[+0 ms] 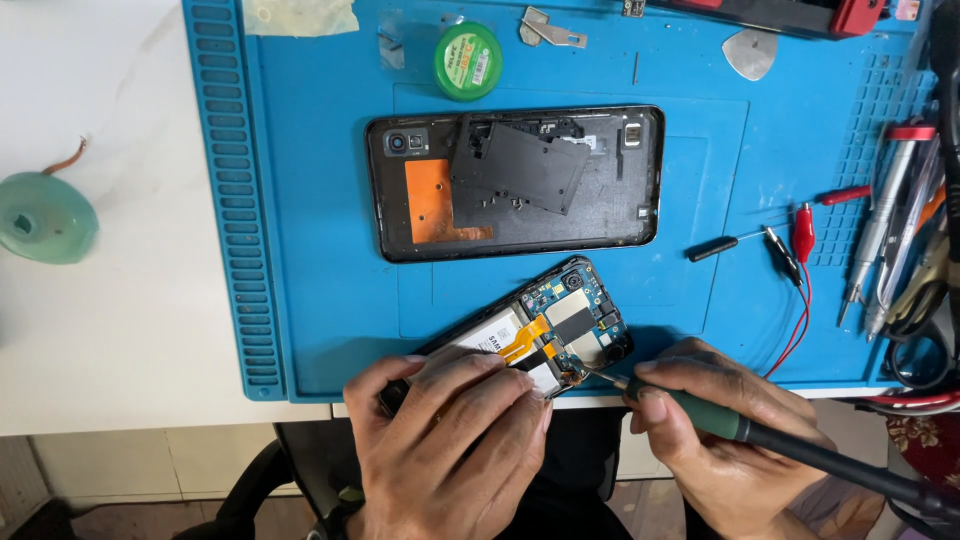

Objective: The person works on a disassembled smartphone placed on their lap. They use a soldering iron to work on the motherboard, apply flux, and then use a multimeter with red and black probes to test the circuit. The person handles the phone and tools while seated.

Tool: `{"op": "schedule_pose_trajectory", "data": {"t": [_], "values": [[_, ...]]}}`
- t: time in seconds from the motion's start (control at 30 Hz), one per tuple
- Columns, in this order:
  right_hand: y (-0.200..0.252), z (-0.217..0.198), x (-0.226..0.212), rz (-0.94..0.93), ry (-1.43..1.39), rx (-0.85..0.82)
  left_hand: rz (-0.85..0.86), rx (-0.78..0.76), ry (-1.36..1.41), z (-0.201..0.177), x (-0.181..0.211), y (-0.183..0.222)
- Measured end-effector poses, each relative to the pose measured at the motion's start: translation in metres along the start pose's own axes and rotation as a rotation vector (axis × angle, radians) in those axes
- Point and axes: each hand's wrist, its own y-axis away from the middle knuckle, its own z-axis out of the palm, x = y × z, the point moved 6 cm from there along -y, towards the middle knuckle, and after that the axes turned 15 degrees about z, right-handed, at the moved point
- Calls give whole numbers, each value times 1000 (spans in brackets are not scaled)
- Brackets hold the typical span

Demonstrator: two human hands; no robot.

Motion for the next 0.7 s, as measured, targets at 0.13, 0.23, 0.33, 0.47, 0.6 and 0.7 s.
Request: {"op": "schedule_pose_trajectory", "data": {"t": [0.13, 0.23, 0.33, 0.47, 0.6, 0.7], "values": [[0, 0, 1, -12, 6, -14, -5, -1, -3, -1, 0, -1], [1, 1, 1, -8, 0, 3, -6, -4, -1, -1, 0, -1], [1, 2, 0, 5, -1, 18, -7, -9, -2, 0, 1, -2], [1, 2, 1, 21, -10, 17, -12, -12, 3, -1, 1, -3], [1, 2, 2, 24, -27, 23, -11, -23, 2, -2, 1, -3], [5, 1, 13, 23, -33, 30, -14, -37, 19, -2, 1, -2]]}}
